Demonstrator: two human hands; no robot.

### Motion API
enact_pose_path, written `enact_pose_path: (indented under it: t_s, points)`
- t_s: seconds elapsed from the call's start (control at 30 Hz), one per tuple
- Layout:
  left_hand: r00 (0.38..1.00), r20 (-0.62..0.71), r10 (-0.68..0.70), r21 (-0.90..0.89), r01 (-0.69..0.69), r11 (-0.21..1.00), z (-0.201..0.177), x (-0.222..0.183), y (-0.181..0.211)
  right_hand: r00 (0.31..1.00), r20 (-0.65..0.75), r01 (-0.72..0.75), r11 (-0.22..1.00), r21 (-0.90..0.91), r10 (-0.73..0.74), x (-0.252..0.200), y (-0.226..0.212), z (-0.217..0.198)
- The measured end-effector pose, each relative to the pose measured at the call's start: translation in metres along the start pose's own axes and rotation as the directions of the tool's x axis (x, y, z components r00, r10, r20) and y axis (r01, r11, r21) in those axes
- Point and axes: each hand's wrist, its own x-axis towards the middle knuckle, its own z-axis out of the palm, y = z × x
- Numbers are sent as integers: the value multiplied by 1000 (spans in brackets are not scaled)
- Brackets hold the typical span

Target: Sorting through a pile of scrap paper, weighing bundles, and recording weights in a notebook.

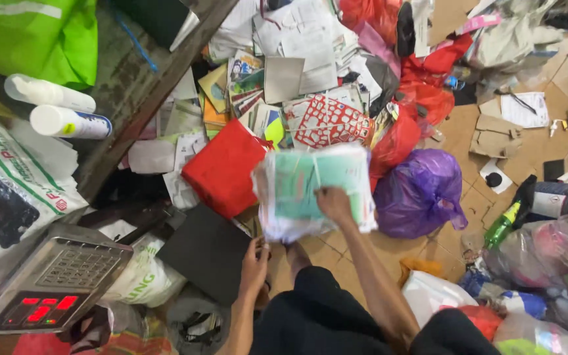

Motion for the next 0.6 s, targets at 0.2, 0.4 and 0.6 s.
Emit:
enact_pose_path:
  t_s: [0.2, 0.4, 0.6]
  points:
    - [982, 31, -187, 99, 183, 978, -5, 33, 20, 999, -30, 11, 997, -82, -14, 166, -8, -44]
    - [977, 43, -210, 147, 202, 968, 10, 57, 23, 932, -199, 331, 934, 131, -303, 262, 24, 5]
    - [959, 96, -268, 149, 253, 956, 29, 69, 24, 934, -8, 341, 883, 324, -358, 160, 39, 63]
